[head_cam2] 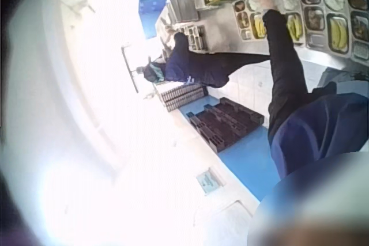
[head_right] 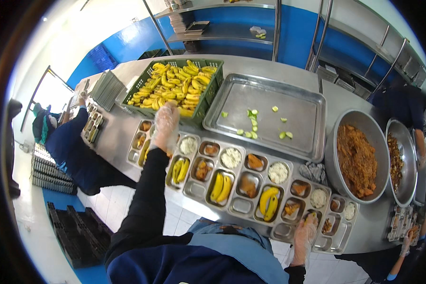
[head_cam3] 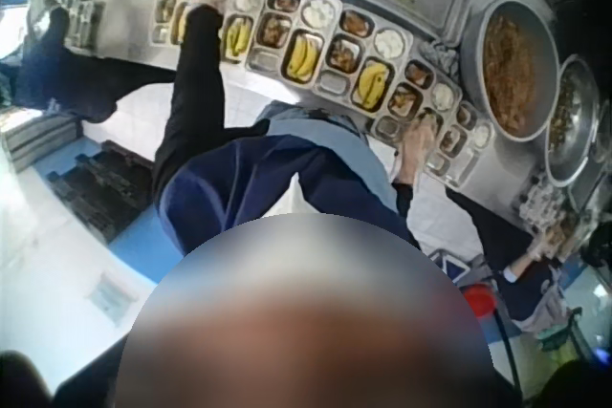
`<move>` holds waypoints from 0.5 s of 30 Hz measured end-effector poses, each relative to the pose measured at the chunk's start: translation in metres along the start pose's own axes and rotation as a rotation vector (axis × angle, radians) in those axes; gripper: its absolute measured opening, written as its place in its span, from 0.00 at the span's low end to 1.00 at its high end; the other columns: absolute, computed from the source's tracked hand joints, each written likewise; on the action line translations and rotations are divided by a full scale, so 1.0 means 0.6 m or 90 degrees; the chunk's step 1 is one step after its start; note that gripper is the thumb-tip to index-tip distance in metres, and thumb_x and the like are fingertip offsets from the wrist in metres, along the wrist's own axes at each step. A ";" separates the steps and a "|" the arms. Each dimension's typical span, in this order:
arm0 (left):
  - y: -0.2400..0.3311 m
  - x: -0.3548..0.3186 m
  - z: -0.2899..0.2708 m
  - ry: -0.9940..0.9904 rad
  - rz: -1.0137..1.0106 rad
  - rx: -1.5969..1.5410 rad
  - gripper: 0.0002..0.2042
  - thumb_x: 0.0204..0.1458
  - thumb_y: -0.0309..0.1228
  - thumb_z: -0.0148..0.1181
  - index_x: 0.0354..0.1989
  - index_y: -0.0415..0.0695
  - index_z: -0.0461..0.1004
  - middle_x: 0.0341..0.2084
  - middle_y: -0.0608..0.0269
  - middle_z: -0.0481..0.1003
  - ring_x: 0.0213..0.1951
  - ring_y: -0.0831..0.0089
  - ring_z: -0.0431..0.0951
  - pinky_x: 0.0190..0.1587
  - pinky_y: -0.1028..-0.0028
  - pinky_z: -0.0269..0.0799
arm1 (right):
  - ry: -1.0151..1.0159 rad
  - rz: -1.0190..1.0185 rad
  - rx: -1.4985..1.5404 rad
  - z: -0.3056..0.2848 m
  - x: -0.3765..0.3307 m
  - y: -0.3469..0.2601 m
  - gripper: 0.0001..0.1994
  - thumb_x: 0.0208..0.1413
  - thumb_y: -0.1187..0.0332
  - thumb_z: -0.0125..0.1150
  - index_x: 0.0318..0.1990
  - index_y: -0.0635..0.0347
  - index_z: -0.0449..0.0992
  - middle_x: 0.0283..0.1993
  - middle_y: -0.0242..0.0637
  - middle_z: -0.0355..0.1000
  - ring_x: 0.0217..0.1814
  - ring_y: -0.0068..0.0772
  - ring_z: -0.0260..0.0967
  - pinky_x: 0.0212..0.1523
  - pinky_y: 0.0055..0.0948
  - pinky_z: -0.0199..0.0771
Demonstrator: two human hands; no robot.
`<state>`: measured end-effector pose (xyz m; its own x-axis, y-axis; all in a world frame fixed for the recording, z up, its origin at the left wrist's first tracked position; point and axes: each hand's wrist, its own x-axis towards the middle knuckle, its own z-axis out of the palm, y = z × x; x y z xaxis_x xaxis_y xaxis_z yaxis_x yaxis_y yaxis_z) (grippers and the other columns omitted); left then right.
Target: The person assembles meal trays by placing bananas into compartmentalized trays on a stainless steel counter. They repeatedly pick bananas from a green crate and place them into trays alongside pre-portioned rice and other food items. Other workers are visible nearby performing similar tasks.
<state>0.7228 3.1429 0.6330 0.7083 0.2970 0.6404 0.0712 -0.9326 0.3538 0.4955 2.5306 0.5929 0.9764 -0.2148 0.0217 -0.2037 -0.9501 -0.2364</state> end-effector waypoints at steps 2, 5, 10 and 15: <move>-0.097 0.090 0.023 -0.052 0.057 -0.013 0.18 0.50 0.34 0.64 0.49 0.42 0.76 0.37 0.46 0.79 0.41 0.52 0.80 0.43 0.61 0.75 | 0.067 0.070 -0.041 0.002 0.011 -0.040 0.21 0.59 0.69 0.58 0.59 0.67 0.68 0.55 0.62 0.71 0.63 0.61 0.64 0.61 0.51 0.66; -0.167 0.196 0.099 -0.292 0.066 0.169 0.25 0.48 0.37 0.67 0.55 0.43 0.73 0.44 0.50 0.79 0.48 0.56 0.79 0.49 0.64 0.74 | 0.096 0.048 0.011 0.000 0.022 -0.103 0.20 0.57 0.71 0.61 0.56 0.67 0.69 0.56 0.61 0.70 0.65 0.61 0.63 0.62 0.50 0.65; -0.165 0.244 0.198 -0.429 0.135 0.193 0.25 0.49 0.36 0.66 0.56 0.41 0.74 0.43 0.49 0.79 0.48 0.57 0.79 0.49 0.67 0.74 | 0.106 0.033 -0.010 0.033 0.005 -0.218 0.19 0.51 0.74 0.65 0.51 0.65 0.71 0.57 0.61 0.68 0.61 0.62 0.65 0.58 0.51 0.68; -0.139 0.252 0.206 -0.383 -0.151 -0.079 0.19 0.53 0.32 0.60 0.52 0.38 0.75 0.49 0.42 0.76 0.54 0.50 0.76 0.53 0.64 0.72 | 0.060 0.043 0.017 0.053 -0.009 -0.292 0.18 0.50 0.73 0.65 0.50 0.65 0.73 0.59 0.62 0.66 0.62 0.63 0.64 0.60 0.50 0.67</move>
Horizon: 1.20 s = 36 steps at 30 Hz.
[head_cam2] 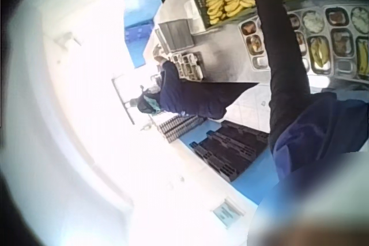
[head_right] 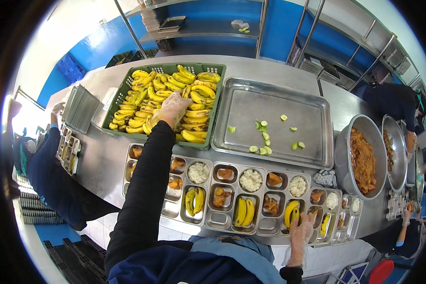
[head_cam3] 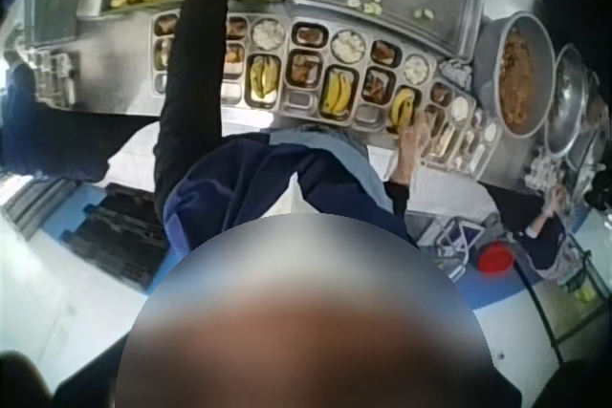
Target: The person assembles meal trays by placing bananas into compartmentalized trays on a stainless steel counter. They repeatedly pick bananas from a green crate and place them into trays alongside pre-portioned rice and other food items. Other workers are visible nearby performing similar tasks.
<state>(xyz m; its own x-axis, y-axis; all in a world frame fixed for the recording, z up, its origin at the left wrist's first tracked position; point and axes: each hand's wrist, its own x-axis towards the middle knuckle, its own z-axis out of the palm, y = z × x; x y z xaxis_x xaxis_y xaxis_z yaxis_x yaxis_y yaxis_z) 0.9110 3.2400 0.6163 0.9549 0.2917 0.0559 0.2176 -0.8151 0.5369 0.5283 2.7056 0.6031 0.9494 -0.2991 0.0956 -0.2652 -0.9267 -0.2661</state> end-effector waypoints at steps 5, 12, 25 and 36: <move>-0.009 -0.024 -0.047 -0.005 -0.103 -0.501 0.27 0.58 0.40 0.59 0.60 0.32 0.66 0.51 0.48 0.76 0.52 0.63 0.76 0.57 0.69 0.67 | 0.026 -0.039 -0.026 -0.009 0.021 -0.039 0.17 0.53 0.71 0.63 0.50 0.66 0.75 0.60 0.62 0.66 0.62 0.62 0.64 0.61 0.49 0.66; 0.017 -0.128 -0.109 -0.357 0.138 -1.021 0.20 0.62 0.38 0.58 0.56 0.36 0.70 0.43 0.60 0.77 0.46 0.71 0.77 0.52 0.69 0.74 | 0.018 -0.076 0.162 -0.018 0.079 -0.165 0.16 0.56 0.69 0.63 0.51 0.64 0.74 0.59 0.55 0.68 0.60 0.51 0.68 0.56 0.43 0.72; 0.209 -0.612 0.036 -0.812 0.208 -0.553 0.22 0.65 0.36 0.49 0.64 0.40 0.64 0.51 0.48 0.75 0.55 0.64 0.74 0.54 0.70 0.71 | -0.239 0.326 0.733 0.021 -0.027 -0.194 0.26 0.62 0.54 0.61 0.60 0.61 0.65 0.48 0.37 0.72 0.45 0.29 0.72 0.36 0.31 0.77; 0.198 -0.654 0.056 -0.711 0.235 -0.335 0.23 0.58 0.38 0.56 0.58 0.36 0.70 0.50 0.50 0.78 0.53 0.60 0.77 0.56 0.69 0.70 | 0.105 0.175 -0.191 -0.034 0.016 0.254 0.17 0.60 0.63 0.56 0.53 0.63 0.73 0.44 0.52 0.75 0.49 0.52 0.74 0.52 0.46 0.72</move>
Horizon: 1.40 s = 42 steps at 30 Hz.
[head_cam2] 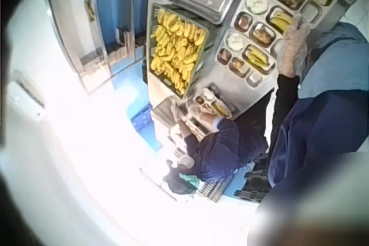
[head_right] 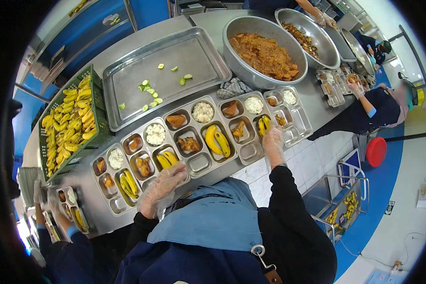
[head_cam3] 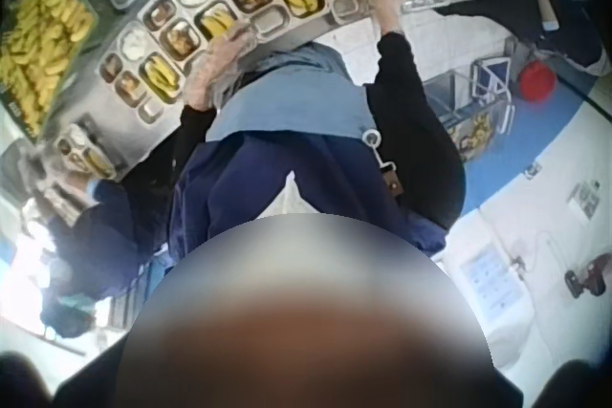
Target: The person assembles meal trays by placing bananas into compartmentalized trays on a stainless steel counter. They repeatedly pick bananas from a green crate and place them into trays alongside pre-portioned rice and other food items. Other workers are visible nearby performing similar tasks.
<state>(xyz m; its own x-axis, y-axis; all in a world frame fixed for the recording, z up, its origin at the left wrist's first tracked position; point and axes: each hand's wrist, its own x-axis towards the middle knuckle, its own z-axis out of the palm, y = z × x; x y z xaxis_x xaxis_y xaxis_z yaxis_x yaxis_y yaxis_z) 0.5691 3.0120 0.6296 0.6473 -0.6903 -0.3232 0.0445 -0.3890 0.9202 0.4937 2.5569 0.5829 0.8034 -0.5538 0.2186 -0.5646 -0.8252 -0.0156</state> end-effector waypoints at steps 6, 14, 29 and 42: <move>-0.046 0.003 0.072 0.130 -0.023 -0.102 0.21 0.61 0.40 0.55 0.56 0.37 0.72 0.43 0.55 0.79 0.47 0.65 0.78 0.51 0.69 0.71 | -0.023 -0.149 -0.133 -0.019 0.024 0.001 0.12 0.59 0.61 0.57 0.43 0.59 0.77 0.34 0.44 0.76 0.42 0.46 0.76 0.44 0.43 0.75; -0.125 -0.067 0.170 0.304 -0.373 -0.167 0.34 0.60 0.62 0.45 0.30 0.37 0.79 0.22 0.56 0.78 0.30 0.65 0.78 0.37 0.65 0.70 | 0.006 -0.280 0.133 -0.033 0.036 -0.055 0.20 0.64 0.53 0.51 0.30 0.61 0.76 0.30 0.52 0.74 0.35 0.58 0.73 0.36 0.54 0.70; -0.292 -0.105 0.153 0.671 -0.457 0.254 0.12 0.54 0.30 0.62 0.45 0.43 0.75 0.36 0.51 0.73 0.39 0.58 0.77 0.44 0.62 0.78 | -0.208 -0.398 0.171 0.010 0.070 -0.049 0.17 0.60 0.66 0.57 0.52 0.67 0.70 0.43 0.59 0.71 0.47 0.63 0.70 0.47 0.55 0.68; -0.438 -0.100 0.163 0.891 -0.404 0.062 0.15 0.56 0.44 0.55 0.44 0.48 0.79 0.45 0.43 0.78 0.55 0.41 0.71 0.59 0.47 0.65 | -0.177 -0.484 0.274 0.131 0.112 -0.020 0.13 0.59 0.66 0.57 0.44 0.66 0.70 0.38 0.56 0.71 0.41 0.60 0.71 0.43 0.53 0.69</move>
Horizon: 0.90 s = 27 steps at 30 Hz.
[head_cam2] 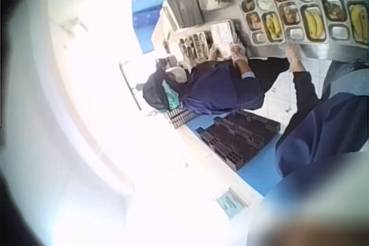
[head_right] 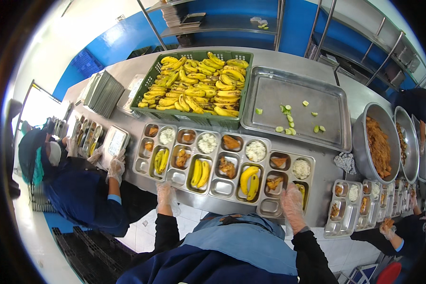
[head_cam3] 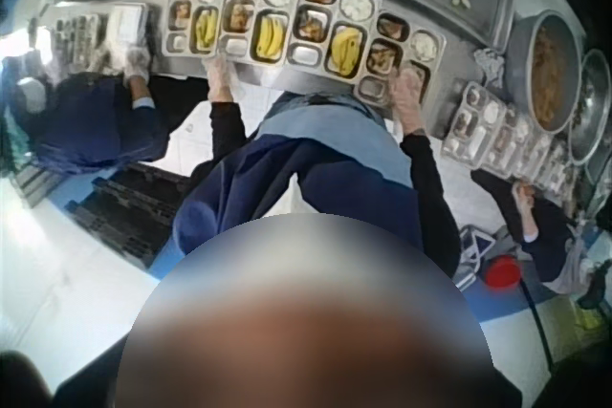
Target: The person assembles meal trays by placing bananas into compartmentalized trays on a stainless steel counter. They repeatedly pick bananas from a green crate and place them into trays alongside pre-portioned rice and other food items. Other workers are visible nearby performing similar tasks.
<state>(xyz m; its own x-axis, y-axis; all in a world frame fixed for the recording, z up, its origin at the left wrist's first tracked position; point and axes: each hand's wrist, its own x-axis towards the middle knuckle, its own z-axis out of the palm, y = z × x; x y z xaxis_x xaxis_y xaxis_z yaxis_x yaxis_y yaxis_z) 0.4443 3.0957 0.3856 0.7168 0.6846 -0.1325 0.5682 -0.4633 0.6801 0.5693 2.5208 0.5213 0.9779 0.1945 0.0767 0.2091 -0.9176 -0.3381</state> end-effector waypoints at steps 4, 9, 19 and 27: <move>-0.003 -0.009 0.002 0.279 0.287 0.622 0.07 0.53 0.34 0.52 0.32 0.50 0.77 0.30 0.41 0.75 0.27 0.54 0.79 0.24 0.56 0.77 | -0.025 -0.004 0.105 0.005 0.013 0.011 0.13 0.57 0.64 0.58 0.43 0.65 0.70 0.40 0.57 0.71 0.41 0.60 0.71 0.42 0.53 0.70; 0.039 -0.022 -0.004 0.102 0.032 0.553 0.07 0.53 0.31 0.52 0.33 0.48 0.78 0.30 0.40 0.77 0.30 0.54 0.81 0.25 0.58 0.77 | -0.075 -0.009 0.150 0.022 0.031 0.024 0.15 0.56 0.63 0.58 0.43 0.66 0.69 0.40 0.58 0.72 0.43 0.61 0.72 0.43 0.54 0.71; 0.445 -0.084 0.030 0.217 0.128 0.230 0.24 0.60 0.36 0.56 0.59 0.31 0.68 0.44 0.32 0.76 0.47 0.45 0.79 0.51 0.54 0.73 | -0.100 -0.011 0.289 0.023 0.095 0.058 0.16 0.58 0.61 0.59 0.46 0.66 0.74 0.47 0.59 0.73 0.49 0.60 0.72 0.50 0.50 0.72; 0.817 -0.100 0.084 0.183 0.888 0.094 0.26 0.47 0.12 0.53 0.58 0.44 0.71 0.61 0.42 0.68 0.59 0.47 0.71 0.58 0.59 0.67 | 0.128 0.747 0.316 -0.129 -0.277 0.459 0.33 0.67 0.40 0.39 0.58 0.64 0.72 0.59 0.46 0.71 0.61 0.48 0.67 0.64 0.42 0.63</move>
<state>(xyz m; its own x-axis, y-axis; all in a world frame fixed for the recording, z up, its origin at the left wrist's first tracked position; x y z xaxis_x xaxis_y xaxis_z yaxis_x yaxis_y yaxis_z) 0.7003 2.7992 0.6907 0.6187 -0.2911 0.7297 -0.4709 -0.8809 0.0478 0.4640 2.2091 0.4878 0.5680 -0.7312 -0.3777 -0.7487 -0.2684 -0.6062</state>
